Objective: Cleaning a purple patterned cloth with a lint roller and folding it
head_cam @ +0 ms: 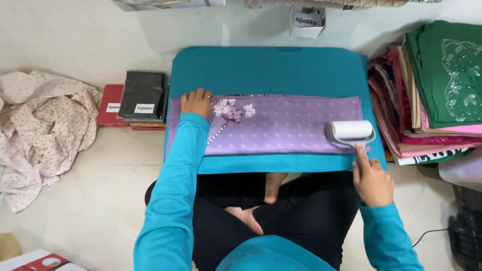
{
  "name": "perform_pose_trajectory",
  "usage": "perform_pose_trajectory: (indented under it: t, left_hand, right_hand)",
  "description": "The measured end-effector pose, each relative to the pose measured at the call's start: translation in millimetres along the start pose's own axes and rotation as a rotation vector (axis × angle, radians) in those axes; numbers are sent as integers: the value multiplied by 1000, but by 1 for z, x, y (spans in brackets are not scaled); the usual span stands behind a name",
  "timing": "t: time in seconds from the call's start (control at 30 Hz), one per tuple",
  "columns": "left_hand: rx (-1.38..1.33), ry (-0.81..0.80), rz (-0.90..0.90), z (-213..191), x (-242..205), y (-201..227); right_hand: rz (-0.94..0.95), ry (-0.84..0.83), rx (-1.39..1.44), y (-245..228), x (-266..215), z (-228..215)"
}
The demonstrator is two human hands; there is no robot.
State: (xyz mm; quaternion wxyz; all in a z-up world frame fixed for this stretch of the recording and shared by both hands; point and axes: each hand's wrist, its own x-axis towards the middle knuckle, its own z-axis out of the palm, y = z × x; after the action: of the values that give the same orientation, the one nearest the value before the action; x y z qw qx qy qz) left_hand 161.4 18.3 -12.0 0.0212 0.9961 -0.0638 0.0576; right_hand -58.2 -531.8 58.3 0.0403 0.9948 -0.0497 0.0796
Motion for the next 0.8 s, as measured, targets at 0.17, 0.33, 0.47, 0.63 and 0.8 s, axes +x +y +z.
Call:
perform_pose_trajectory:
  t: [0.17,0.33,0.47,0.63,0.8]
  left_hand:
    - [134,-14,118,-8,9,-7]
    - [157,18,149,-24,1,-6]
    - [206,62,224,-30,-6,-21]
    - [130,321,277,-34,-12,-20]
    - [105,289,209,-35,-16,-17]
  right_hand:
    - [40,9,6,-6,32,3]
    - [43,-18,74,-20,114,17]
    - [98,-58,112,-11,142,2]
    - [-145,712,55,13,132,-63]
    - [-190,915,161,51,184,-159]
